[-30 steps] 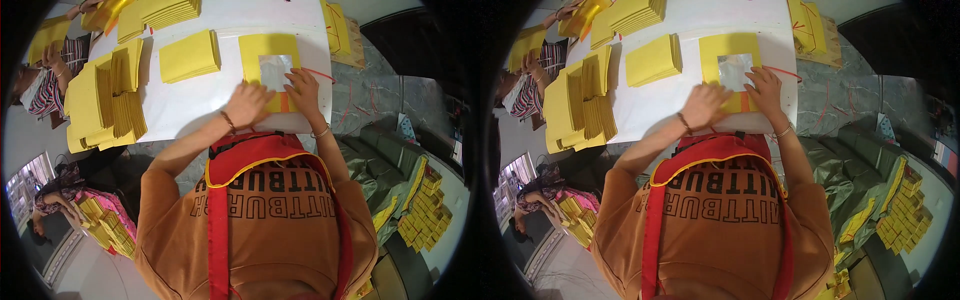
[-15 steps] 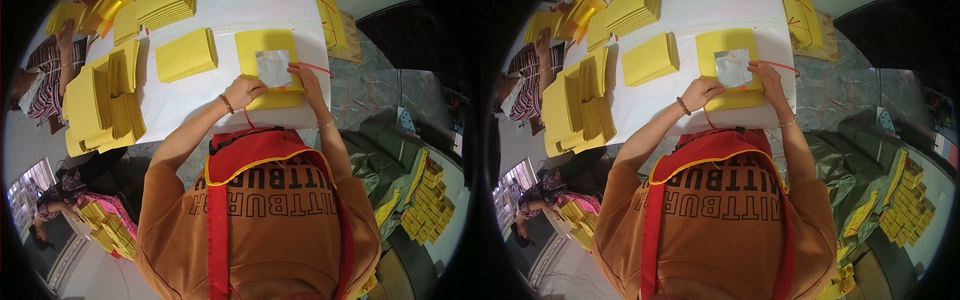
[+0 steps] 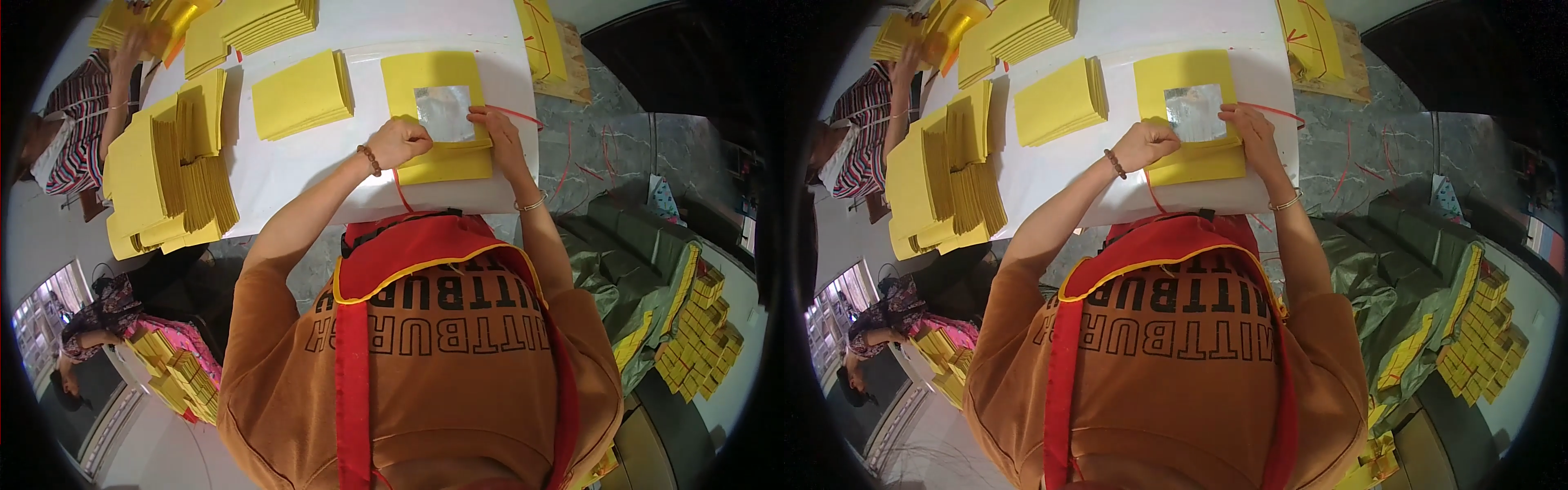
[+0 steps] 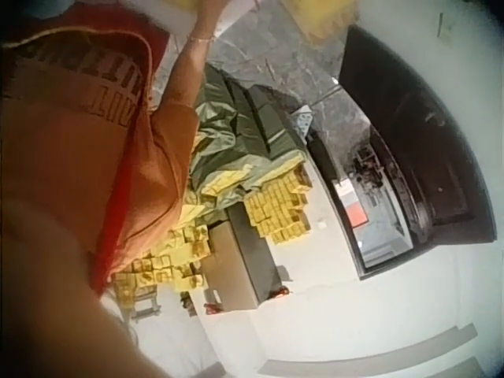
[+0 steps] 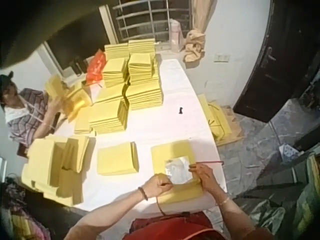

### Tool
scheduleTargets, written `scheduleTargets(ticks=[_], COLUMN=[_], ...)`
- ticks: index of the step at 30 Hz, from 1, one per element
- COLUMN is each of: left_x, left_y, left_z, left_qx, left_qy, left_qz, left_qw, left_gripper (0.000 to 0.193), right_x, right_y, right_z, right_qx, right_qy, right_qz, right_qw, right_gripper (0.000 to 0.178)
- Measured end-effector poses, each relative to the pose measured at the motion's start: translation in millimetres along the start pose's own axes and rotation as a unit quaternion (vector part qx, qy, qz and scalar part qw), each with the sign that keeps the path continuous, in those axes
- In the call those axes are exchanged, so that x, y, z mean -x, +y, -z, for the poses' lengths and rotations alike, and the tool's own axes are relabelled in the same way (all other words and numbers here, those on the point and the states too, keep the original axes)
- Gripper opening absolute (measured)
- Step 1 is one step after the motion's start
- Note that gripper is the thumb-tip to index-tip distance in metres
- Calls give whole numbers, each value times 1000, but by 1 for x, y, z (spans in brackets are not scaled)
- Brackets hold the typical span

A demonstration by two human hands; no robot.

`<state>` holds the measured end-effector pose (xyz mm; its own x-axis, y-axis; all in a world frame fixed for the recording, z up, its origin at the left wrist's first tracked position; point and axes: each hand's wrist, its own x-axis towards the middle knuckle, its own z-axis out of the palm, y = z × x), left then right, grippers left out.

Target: Folding and stacking yellow paper packets on a workspace.

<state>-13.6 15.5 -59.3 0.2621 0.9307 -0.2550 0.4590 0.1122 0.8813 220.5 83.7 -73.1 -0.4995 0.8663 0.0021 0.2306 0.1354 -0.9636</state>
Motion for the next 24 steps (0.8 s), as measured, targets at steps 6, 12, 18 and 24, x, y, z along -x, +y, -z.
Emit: scheduleTargets(ticks=[6, 12, 18, 24], left_x=[-5, -8, -8, 19], left_y=[10, 5, -7, 20], left_z=[8, 10, 11, 31], left_qx=[37, 60, 122, 44], left_qy=[-38, -68, -47, -117], left_qz=[43, 56, 37, -11], left_qw=[998, 994, 991, 992], left_gripper=[17, 16, 16, 36], right_x=[0, 0, 3, 7], right_y=[1, 5, 1, 18], right_z=[1, 4, 8, 5], right_qx=[21, -1, 204, 239], right_qy=[4, 13, -60, -38], right_qz=[3, 26, 119, 150], right_qw=[1000, 1000, 970, 959], right_gripper=[43, 36, 26, 34])
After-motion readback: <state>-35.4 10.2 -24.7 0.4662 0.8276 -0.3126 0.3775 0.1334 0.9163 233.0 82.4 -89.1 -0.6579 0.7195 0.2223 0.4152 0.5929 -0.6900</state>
